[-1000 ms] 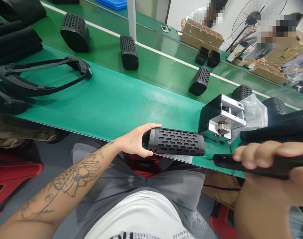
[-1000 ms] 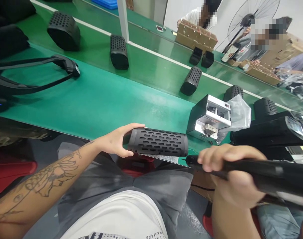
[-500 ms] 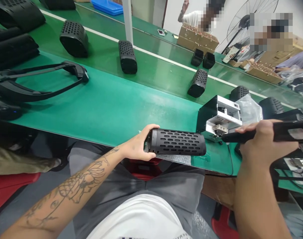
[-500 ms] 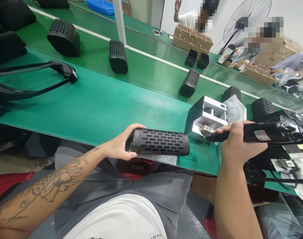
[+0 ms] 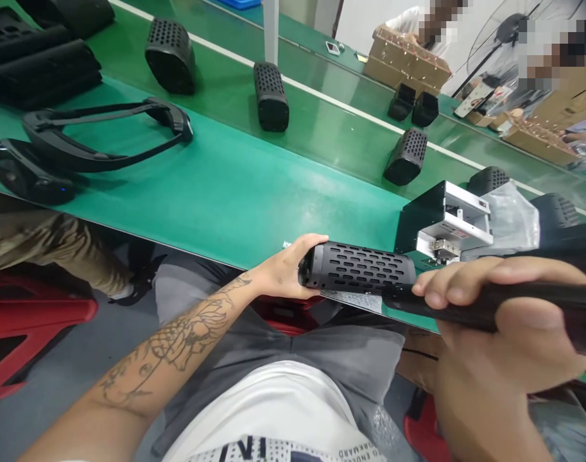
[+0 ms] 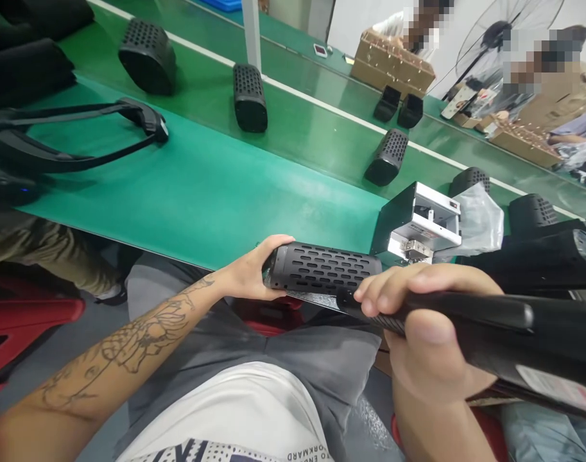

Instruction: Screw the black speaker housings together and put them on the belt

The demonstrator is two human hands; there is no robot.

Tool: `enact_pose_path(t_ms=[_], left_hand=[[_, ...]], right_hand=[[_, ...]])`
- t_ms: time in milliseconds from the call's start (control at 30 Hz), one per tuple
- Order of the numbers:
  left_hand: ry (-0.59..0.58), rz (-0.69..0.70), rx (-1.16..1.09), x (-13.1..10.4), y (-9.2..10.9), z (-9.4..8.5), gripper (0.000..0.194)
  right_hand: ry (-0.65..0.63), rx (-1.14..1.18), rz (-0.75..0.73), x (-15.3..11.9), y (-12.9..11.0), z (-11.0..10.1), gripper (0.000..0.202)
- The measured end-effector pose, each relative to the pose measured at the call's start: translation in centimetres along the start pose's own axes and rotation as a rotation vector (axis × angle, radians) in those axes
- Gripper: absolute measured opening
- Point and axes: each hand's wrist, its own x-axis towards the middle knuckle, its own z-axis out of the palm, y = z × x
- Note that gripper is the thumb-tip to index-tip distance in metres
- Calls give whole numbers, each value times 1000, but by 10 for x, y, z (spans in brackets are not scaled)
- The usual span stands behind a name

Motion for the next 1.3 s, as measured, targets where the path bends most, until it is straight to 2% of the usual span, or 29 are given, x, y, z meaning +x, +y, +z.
enact_pose_path(t_ms=[100, 200, 500, 833, 933, 1033, 1100, 1133, 1233, 1300], left_hand=[[6, 16, -11, 0, -3, 2, 110], [9, -1, -25, 0, -5, 4, 114], [11, -45, -17, 2, -2, 5, 112], [16, -70, 1, 2, 0, 4, 113], [17, -50, 19, 1, -3, 6, 112], [32, -13, 35, 0, -5, 8, 113], [39, 0, 40, -1, -6, 9, 112], [40, 4, 41, -1, -7, 9, 111], [47, 17, 50, -2, -7, 9, 112], [55, 31, 63, -2, -7, 10, 113]], right_hand=[[23, 18, -58, 6, 12, 12, 17], [12, 10, -45, 10, 21, 11, 17], [-172, 88, 15, 4, 27, 1, 20], [-284, 138, 37, 6, 35, -1, 20], [-315, 123, 33, 9, 29, 4, 19], [-339, 96, 10, 17, 13, 10, 21], [-254, 88, -29, 27, 4, 5, 26], [-166, 75, -55, 34, 2, -2, 26], [232, -86, -195, 61, 17, -40, 13], [471, -299, -326, 80, 39, -72, 16]])
